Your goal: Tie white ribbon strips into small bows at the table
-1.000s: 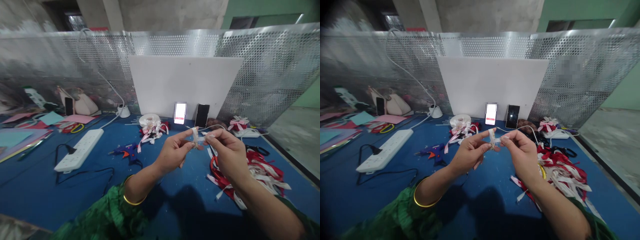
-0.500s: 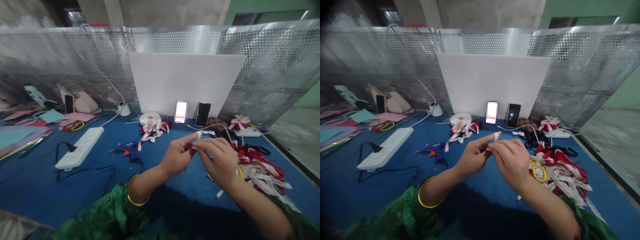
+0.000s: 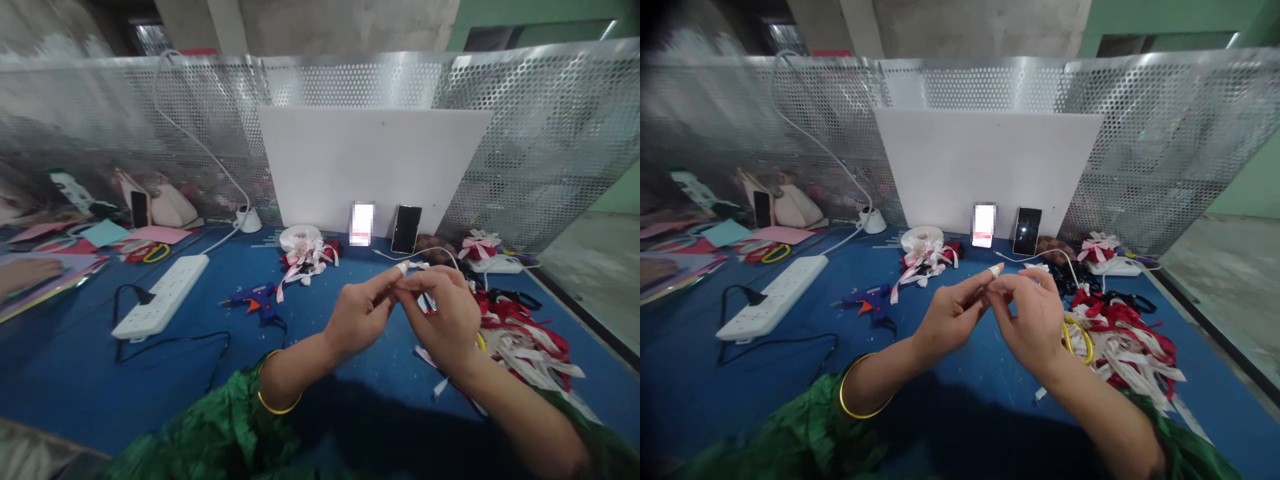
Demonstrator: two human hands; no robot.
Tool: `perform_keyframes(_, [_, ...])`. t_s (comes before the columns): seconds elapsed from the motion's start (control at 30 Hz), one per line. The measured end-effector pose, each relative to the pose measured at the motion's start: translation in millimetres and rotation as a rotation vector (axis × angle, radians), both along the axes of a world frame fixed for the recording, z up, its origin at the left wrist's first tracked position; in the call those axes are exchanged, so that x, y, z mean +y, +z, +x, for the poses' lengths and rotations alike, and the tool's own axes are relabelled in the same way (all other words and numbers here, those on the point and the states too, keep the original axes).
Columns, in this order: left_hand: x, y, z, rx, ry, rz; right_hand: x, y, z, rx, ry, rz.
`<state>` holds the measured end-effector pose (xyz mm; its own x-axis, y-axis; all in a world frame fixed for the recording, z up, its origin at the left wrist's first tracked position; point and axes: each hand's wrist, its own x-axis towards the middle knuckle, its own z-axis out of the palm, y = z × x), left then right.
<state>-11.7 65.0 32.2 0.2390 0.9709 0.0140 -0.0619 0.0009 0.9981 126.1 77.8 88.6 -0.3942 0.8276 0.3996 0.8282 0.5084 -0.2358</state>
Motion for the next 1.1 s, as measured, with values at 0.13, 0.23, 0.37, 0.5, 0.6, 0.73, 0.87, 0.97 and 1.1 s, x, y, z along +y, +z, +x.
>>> perform_keyframes(0.13, [-2,1.6,-1,0.107,-0.012,0.072,-1,-3.8,-3,0.285,-0.16,-0.145])
perform_keyframes(0.23, [-3,-0.4,1,0.136,-0.036,0.112,2,-4.3,-7,0.558,-0.249,-0.376])
perform_keyframes(0.37, [-2,-1.5,2,0.082,-0.073,0.075,7,0.2,-9,0.714,-0.304,-0.758])
perform_keyframes(0.5, [2,4.0,-1,-0.102,-0.177,-0.057,11,5.4,-4,0.852,-0.294,-1.14])
perform_keyframes(0.6, [5,7.9,-4,-0.232,-0.247,-0.221,16,7.2,1,0.97,-0.256,-1.345])
perform_keyframes(0.73, [9,9.7,-8,-0.378,-0.293,-0.373,21,7.8,6,1.08,-0.232,-1.473])
perform_keyframes(0.87, [14,11.0,-13,-0.5,-0.298,-0.442,25,11.4,11,1.133,-0.207,-1.507])
perform_keyframes(0.97, [16,12.3,-16,-0.562,-0.303,-0.465,27,14.6,14,1.142,-0.187,-1.55])
perform_keyframes(1.1, [16,13.6,-17,-0.646,-0.311,-0.512,27,11.5,14,1.117,-0.195,-1.546])
